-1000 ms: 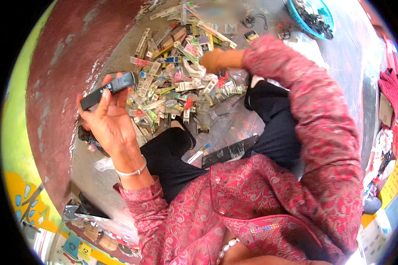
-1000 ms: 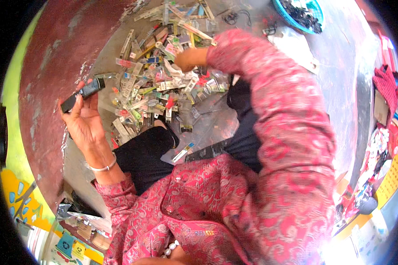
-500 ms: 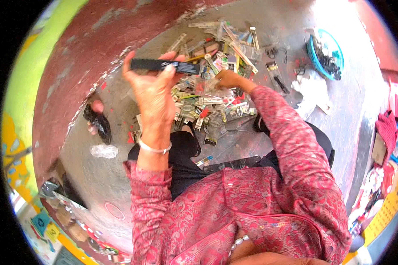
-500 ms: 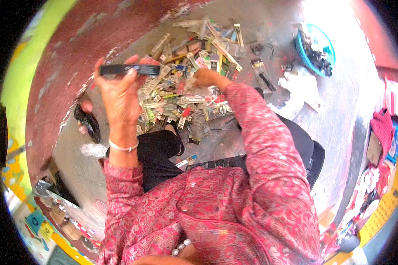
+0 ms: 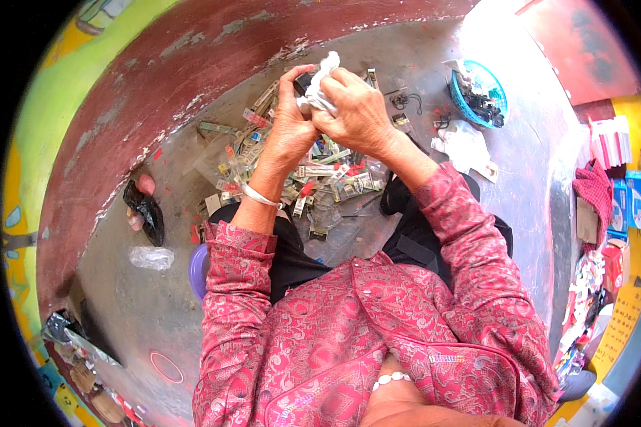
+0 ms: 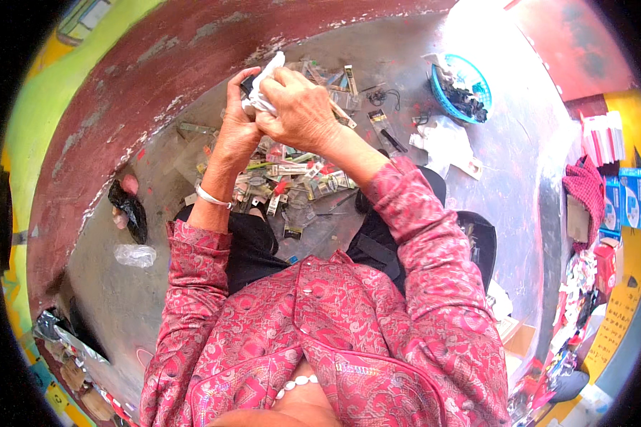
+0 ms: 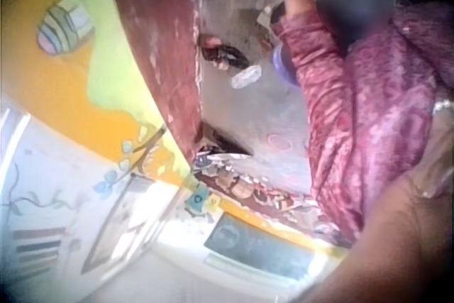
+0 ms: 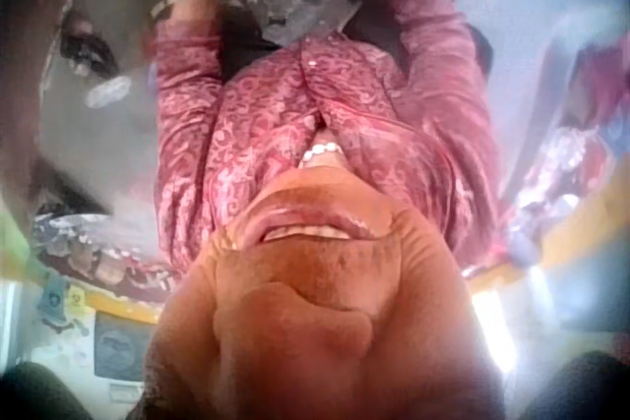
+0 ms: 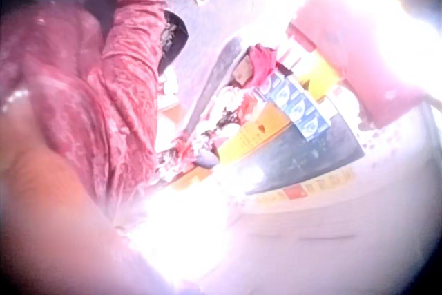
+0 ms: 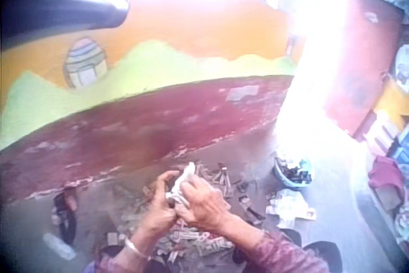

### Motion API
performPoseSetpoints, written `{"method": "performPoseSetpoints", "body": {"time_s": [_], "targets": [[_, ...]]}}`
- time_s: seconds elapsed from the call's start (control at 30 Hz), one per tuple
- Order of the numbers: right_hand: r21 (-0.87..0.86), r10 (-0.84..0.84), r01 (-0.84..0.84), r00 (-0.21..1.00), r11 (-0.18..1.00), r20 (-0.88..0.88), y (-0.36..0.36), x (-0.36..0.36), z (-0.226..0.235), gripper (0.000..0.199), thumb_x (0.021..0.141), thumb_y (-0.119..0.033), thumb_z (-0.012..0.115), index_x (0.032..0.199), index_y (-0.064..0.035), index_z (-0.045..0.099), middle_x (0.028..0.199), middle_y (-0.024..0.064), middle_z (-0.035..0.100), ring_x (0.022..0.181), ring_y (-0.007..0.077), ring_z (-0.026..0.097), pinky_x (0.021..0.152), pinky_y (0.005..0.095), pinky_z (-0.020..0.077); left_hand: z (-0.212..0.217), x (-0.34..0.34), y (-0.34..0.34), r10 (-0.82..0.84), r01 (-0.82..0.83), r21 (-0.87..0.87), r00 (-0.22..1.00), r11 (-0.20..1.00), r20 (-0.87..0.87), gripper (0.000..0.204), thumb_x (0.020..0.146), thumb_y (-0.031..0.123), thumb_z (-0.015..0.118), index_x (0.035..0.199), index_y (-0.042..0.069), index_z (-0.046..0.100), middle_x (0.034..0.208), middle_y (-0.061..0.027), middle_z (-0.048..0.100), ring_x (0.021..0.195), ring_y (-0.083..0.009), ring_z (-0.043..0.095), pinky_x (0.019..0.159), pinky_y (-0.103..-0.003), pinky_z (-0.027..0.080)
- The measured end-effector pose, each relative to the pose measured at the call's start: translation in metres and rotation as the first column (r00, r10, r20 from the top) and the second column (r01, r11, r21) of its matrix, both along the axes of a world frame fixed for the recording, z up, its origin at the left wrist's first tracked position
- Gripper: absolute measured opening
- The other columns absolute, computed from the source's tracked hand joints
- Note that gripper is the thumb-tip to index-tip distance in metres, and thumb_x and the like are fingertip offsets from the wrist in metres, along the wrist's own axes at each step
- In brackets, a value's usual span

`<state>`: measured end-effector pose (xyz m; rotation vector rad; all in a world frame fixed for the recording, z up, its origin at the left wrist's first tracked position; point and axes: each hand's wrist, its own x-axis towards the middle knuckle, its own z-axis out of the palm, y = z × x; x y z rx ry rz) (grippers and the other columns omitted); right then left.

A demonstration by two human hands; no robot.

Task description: The person cleans a flashlight by wiping it with a white cloth and then places it into a container filled with other flashlights.

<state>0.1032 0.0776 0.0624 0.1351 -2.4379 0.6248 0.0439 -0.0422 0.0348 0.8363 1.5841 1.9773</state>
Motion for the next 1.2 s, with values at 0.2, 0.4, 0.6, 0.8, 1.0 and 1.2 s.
{"method": "performPoseSetpoints", "body": {"time_s": [0.2, 0.4, 0.6, 0.8, 1.0, 1.2], "targets": [[-0.277, -0.235, 0.217, 0.972, 0.936, -0.03, 0.017, -0.032, -0.011, 0.023, 0.077, -0.024, 0.056, 0.078, -0.0008, 0.055, 0.072, 0.0196, 0.054, 0.069, 0.0373, 0.055, 0.061, 0.0402, 0.044, 0.005, 0.001, -0.012, -0.173, 0.21, -0.112, 0.946, 0.971, 0.274, 0.082, 0.066, -0.007, 0.065, 0.133, 0.013, 0.023, 0.103, -0.0141, 0.057, 0.085, -0.0204, 0.061, 0.063, -0.027, 0.053], [-0.882, -0.108, 0.093, 0.993, 0.462, 0.048, 0.067, -0.033, -0.002, 0.019, 0.073, -0.019, 0.06, 0.078, -0.0009, 0.064, 0.066, 0.0025, 0.062, 0.062, 0.0071, 0.054, 0.055, 0.0261, 0.0444, 0.009, -0.014, -0.013, -0.123, 0.129, 0.006, 0.92, 0.992, 0.372, 0.081, 0.068, -0.003, 0.068, 0.133, 0.017, 0.023, 0.111, -0.0194, 0.055, 0.093, -0.0243, 0.06, 0.066, -0.031, 0.054], [-0.326, -0.003, 0.031, 0.996, 0.945, 0.086, 0.015, -0.028, 0.007, 0.028, 0.072, -0.03, 0.057, 0.085, -0.0051, 0.061, 0.079, 0.017, 0.06, 0.073, 0.0306, 0.059, 0.067, 0.0369, 0.048, -0.002, -0.007, -0.002, -0.005, 0.017, -0.057, 0.979, 0.998, 0.203, 0.072, 0.067, -0.01, 0.062, 0.126, 0.012, 0.028, 0.1, -0.0093, 0.056, 0.083, -0.0162, 0.06, 0.058, -0.027, 0.052], [0.042, -0.011, -0.003, 0.938, 0.999, 0.347, 0.033, -0.013, -0.009, 0.029, 0.07, -0.03, 0.055, 0.082, -0.0046, 0.06, 0.079, 0.0175, 0.059, 0.077, 0.0354, 0.058, 0.068, 0.0447, 0.0465, 0.005, -0.025, -0.015, 0.136, -0.136, -0.02, 0.953, 0.991, 0.269, 0.073, 0.069, -0.011, 0.062, 0.128, 0.011, 0.026, 0.106, -0.0177, 0.058, 0.084, -0.02, 0.061, 0.06, -0.028, 0.055], [-0.586, 0.033, 0.18, 0.942, 0.79, 0.334, 0.064, 0.003, 0.009, 0.025, 0.073, -0.021, 0.064, 0.085, 0.0006, 0.058, 0.074, 0.003, 0.059, 0.067, 0.0087, 0.054, 0.059, 0.0234, 0.0453, -0.004, -0.032, -0.018, 0.172, -0.28, 0.175, 0.868, 0.944, 0.466, 0.071, 0.074, -0.007, 0.062, 0.128, 0.011, 0.018, 0.105, -0.0229, 0.055, 0.087, -0.0266, 0.061, 0.065, -0.036, 0.057], [-0.525, -0.1, 0.207, 0.969, 0.826, 0.226, 0.014, 0.0, -0.012, 0.053, 0.061, -0.037, 0.077, 0.087, 0.0013, 0.052, 0.077, 0.0107, 0.061, 0.072, 0.0169, 0.058, 0.066, 0.0319, 0.0468, -0.007, -0.028, -0.009, 0.239, -0.391, 0.249, 0.846, 0.886, 0.477, 0.068, 0.077, -0.005, 0.061, 0.126, 0.01, 0.016, 0.107, -0.0207, 0.052, 0.095, -0.0259, 0.057, 0.071, -0.036, 0.056]]}}
